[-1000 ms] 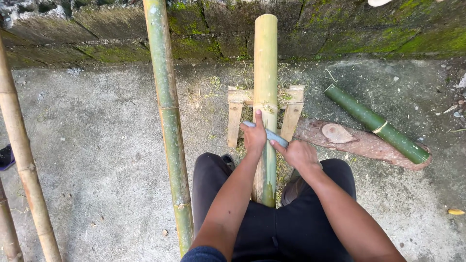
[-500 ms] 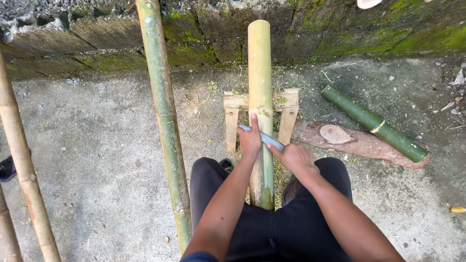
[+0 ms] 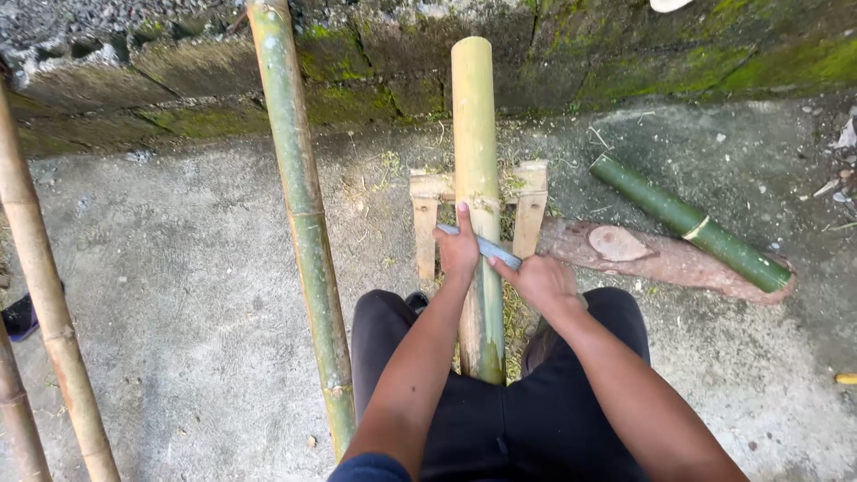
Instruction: The recorder is using a knife to scrape the outer skin off a bamboo pole.
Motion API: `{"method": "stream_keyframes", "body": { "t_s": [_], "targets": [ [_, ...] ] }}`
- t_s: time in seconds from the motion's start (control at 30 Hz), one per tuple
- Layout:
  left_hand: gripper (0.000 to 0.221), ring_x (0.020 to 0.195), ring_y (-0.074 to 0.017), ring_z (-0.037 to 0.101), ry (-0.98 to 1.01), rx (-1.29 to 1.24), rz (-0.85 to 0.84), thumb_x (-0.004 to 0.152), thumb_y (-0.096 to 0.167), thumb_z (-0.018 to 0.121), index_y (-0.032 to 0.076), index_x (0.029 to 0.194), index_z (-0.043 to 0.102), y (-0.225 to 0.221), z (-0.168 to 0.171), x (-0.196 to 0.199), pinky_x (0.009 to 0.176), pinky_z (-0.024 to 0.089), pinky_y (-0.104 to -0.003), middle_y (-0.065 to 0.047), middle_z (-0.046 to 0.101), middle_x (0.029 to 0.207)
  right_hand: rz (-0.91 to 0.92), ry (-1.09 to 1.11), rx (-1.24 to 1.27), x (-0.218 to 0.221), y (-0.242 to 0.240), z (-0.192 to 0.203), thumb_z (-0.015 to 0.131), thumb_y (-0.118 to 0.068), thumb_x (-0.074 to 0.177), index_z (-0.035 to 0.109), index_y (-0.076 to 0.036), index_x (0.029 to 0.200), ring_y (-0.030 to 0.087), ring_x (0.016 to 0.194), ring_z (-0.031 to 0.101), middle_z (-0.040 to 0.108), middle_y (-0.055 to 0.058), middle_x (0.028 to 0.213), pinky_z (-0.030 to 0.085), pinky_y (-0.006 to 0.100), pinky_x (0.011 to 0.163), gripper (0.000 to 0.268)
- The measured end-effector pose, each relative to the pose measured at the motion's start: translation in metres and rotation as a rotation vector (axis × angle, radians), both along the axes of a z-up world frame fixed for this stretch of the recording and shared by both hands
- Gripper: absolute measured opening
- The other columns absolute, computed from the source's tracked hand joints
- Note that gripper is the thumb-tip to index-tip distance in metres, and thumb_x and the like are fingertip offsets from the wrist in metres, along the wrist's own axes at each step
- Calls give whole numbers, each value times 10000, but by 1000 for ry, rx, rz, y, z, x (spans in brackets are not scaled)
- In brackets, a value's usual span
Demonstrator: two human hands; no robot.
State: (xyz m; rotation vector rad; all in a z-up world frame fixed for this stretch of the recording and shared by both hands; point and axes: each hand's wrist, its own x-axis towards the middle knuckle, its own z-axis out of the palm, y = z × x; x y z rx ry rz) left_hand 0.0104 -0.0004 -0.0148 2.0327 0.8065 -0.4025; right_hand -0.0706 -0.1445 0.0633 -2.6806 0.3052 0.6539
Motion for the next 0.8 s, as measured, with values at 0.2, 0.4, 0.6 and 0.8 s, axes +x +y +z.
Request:
{"method": "stream_keyframes", "body": {
  "t_s": [0.2,0.4,0.6,0.8],
  "targets": [
    [1129,1170,-418,648,-8,-66,50,845,864,313,-90,1450,321,-3,47,34,1016,466,-481,-311,642,1244,-78,15,7,30,9,29,492,-847,846,785,-9,766,406,777,742,729,258,771,576,493,756,891],
    [1118,1135,-417,669,-30,-54,-3,853,848,314,-72,1487,269,-2,25,-7,964,511,-476,-325,643,1217,-8,61,37,-1,1,9,458,-842,858,790,-23,755,394,766,749,729,252,751,588,489,746,890],
    [1104,1184,-428,639,-14,-31,34,856,853,330,-59,1478,315,-4,49,13,1025,457,-491,-320,642,1257,-43,18,9,23,5,12,466,-847,868,779,14,741,400,736,743,719,268,718,581,488,731,924],
    [1161,1262,-436,586,-48,-35,-12,865,866,362,-91,1511,242,3,1,-10,1064,429,-479,-351,562,1342,31,27,-22,-5,-1,3,421,-847,866,780,-23,740,384,710,759,719,245,712,597,486,707,908]
  ]
}}
